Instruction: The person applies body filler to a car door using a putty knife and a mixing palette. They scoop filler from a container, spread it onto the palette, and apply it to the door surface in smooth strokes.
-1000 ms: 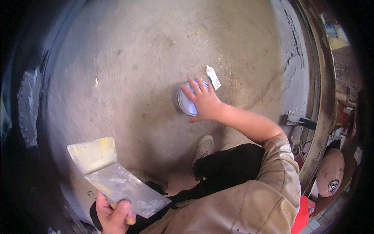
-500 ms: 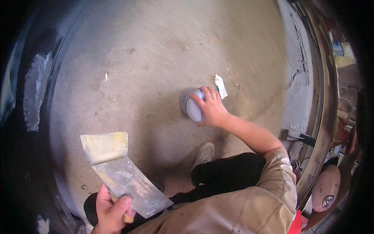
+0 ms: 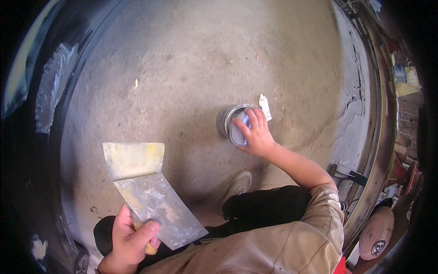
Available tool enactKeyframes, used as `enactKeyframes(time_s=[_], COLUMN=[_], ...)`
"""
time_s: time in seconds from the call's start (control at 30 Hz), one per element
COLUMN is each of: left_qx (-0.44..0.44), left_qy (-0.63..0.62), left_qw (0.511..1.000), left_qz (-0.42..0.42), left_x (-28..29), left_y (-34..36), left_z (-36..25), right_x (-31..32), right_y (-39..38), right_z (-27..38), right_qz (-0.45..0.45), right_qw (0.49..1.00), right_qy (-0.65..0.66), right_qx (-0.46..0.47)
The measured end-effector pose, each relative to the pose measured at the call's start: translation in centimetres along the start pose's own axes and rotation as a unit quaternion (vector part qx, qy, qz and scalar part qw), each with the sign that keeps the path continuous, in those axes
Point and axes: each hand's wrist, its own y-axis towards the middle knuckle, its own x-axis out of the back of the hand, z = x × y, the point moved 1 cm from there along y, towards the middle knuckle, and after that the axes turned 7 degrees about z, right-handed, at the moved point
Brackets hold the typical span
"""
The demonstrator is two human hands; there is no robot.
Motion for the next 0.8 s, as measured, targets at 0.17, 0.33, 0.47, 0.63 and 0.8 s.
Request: enactKeyframes(time_s=[0.17,0.33,0.47,0.63,0.8], left_qx=[-0.013,-0.01,-0.021,-0.03,-0.041], left_qy=[0.006,0.03,0.041,0.043,0.037], left_qw=[1.0,0.999,0.999,0.998,0.998], left_qz=[-0.001,-0.007,-0.026,-0.028,-0.034], left_x=[0.0,-0.7,-0.8,0.3,0.8], left_y=[-0.3,-0.1,0.0,-0.1,0.2], left_z=[0.1,0.5,1.0,1.6,2.0], right_x=[1.4,-4.7,-11.1,-12.0,-4.3], right_y=[-0.3,1.8,3.1,3.7,3.9], right_z=[2.7,6.1,7.4,8.0,9.9], right_qz=[-0.041,0.32,0.392,0.321,0.375], right_qw=[0.946,0.389,0.24,0.48,0.521], right_qy=[0.284,0.863,0.883,0.736,0.757], right_qx=[0.151,0.028,-0.099,-0.354,-0.118])
